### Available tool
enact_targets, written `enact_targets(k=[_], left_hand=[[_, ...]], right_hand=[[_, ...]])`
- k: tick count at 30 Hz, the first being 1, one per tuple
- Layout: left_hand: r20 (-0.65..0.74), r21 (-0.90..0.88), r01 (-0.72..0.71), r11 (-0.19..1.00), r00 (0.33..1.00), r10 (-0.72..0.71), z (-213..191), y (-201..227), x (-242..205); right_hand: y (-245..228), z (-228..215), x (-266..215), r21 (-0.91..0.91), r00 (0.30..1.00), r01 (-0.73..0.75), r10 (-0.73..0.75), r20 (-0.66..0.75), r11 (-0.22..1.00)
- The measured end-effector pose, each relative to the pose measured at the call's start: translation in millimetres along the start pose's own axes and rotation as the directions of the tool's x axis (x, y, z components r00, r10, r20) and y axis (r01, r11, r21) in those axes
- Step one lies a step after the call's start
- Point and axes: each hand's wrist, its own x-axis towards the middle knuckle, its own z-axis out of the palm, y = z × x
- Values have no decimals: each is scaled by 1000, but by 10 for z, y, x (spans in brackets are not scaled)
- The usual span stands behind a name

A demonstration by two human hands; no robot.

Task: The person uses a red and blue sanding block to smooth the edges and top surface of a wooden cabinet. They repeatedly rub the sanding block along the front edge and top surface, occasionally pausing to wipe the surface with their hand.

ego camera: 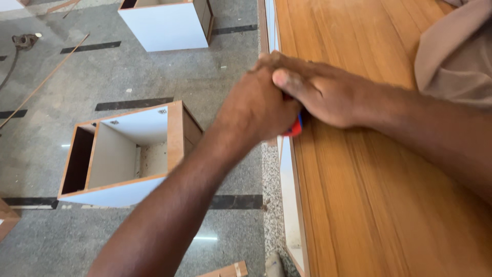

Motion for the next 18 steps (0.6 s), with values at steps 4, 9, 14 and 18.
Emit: enact_targets(k=[4, 9, 14, 18], left_hand=[[-35, -170, 83, 982, 995, -90, 2, -410, 773], [-1, -150, 183, 972, 983, -185, -74, -614, 1387], [-184, -340, 139, 930, 960, -211, -328, -849, 1026], [-209, -276, 180, 944, 948, -242, -583, -963, 327]], right_hand=[[314, -292, 622, -19, 979, -189, 186, -88, 982], [653, -457, 1064, 244, 974, 172, -127, -189, 954], [517, -327, 828, -326, 964, -157, 74, -254, 932], [55, 73, 200, -595, 969, 81, -204, -142, 799]])
